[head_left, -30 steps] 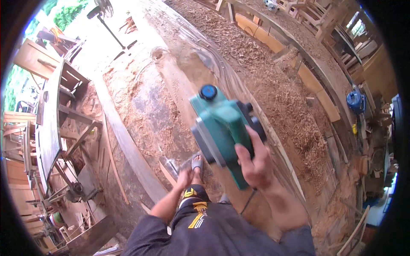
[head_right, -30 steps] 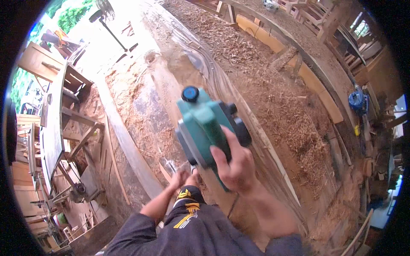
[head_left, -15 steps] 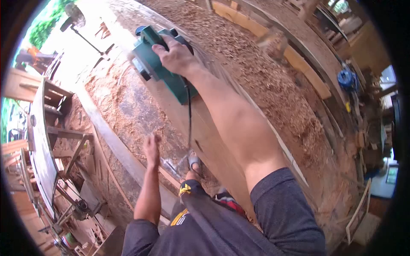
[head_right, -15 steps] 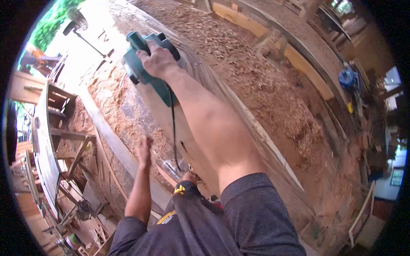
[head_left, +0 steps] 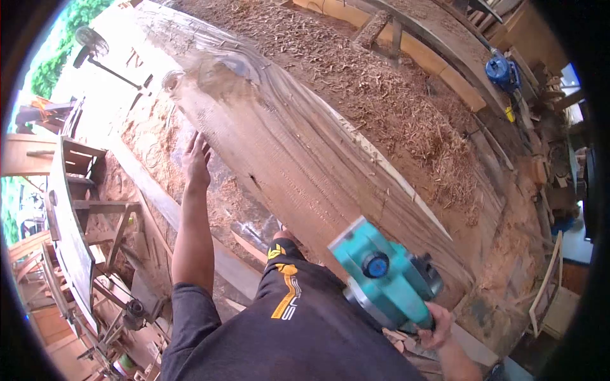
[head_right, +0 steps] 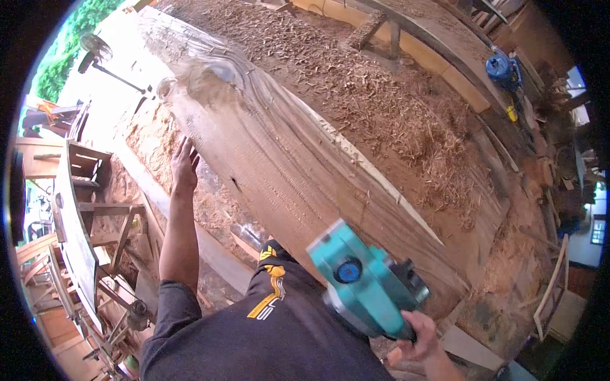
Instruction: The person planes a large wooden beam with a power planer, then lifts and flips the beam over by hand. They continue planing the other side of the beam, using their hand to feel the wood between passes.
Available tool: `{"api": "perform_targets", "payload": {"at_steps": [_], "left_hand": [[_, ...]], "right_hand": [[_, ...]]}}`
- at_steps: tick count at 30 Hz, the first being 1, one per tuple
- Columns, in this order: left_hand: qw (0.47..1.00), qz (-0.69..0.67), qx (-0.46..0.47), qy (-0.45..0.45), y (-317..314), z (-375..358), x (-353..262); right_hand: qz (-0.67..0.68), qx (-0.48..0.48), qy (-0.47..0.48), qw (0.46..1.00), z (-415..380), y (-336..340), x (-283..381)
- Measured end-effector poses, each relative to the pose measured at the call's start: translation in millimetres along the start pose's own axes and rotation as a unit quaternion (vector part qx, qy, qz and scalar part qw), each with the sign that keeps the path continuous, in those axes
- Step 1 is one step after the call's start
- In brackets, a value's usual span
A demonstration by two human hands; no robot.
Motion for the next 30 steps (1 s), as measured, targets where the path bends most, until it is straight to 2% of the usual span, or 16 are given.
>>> {"api": "perform_targets", "payload": {"at_steps": [3,6,8,10,14,15,16,18,19,22,23,24,26,27,30], "left_hand": [[1.000,-0.003,-0.005,-0.006,0.5,4.3,1.7],[1.000,-0.015,-0.013,0.005,1.5,0.5,5.0],[1.000,-0.001,0.010,0.019,4.3,6.2,9.6],[0.998,0.006,0.057,0.007,0.5,8.4,11.1],[0.996,-0.025,0.077,0.024,0.9,6.3,11.2],[0.994,-0.041,0.101,0.000,1.5,10.9,13.1],[0.994,-0.033,0.096,0.031,-2.0,-1.8,4.7],[0.994,-0.036,0.106,0.012,0.7,-0.6,6.0],[0.992,-0.031,0.124,-0.005,-0.6,-2.2,1.2],[0.989,-0.035,0.145,-0.019,6.3,4.7,8.0],[0.990,0.000,0.139,-0.038,9.0,9.2,2.7],[0.989,0.035,0.133,-0.055,13.2,9.9,-1.4],[0.992,0.093,0.065,-0.053,23.8,14.2,-26.6],[0.991,0.121,0.028,-0.052,28.2,14.8,-43.3],[0.975,0.141,-0.058,-0.163,26.0,15.5,-116.0]], "right_hand": [[-0.062,0.009,0.052,0.997,3.4,0.9,0.8],[0.024,-0.011,-0.035,0.999,57.6,-23.9,-9.7],[0.025,-0.036,0.018,0.999,128.0,-36.5,3.0],[0.040,-0.036,0.016,0.998,197.5,-52.6,11.2],[0.063,-0.029,0.014,0.998,326.1,-91.4,15.9],[0.066,-0.045,0.035,0.996,358.3,-103.2,13.3],[0.051,-0.065,0.090,0.993,395.1,-111.5,19.6],[0.059,-0.069,0.057,0.994,465.8,-137.4,15.9],[0.033,-0.106,0.119,0.987,504.8,-147.4,20.5],[0.029,-0.101,0.117,0.988,627.3,-185.9,22.3],[0.007,-0.090,0.087,0.992,666.6,-196.4,22.3],[0.043,-0.075,0.121,0.989,708.3,-212.5,15.2],[0.092,-0.027,0.098,0.991,749.9,-231.2,4.5],[0.090,-0.026,0.092,0.991,755.3,-234.3,-0.3],[0.106,-0.036,0.084,0.990,724.0,-224.7,2.1]]}}
Point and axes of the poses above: each hand's wrist, its own z-axis towards the middle knuckle, its own y-axis out of the back of the hand, x = y × z, the point moved 8 cm from there along z, towards the middle knuckle, and after that the axes turned 14 degrees about y, right-handed, at the moved point
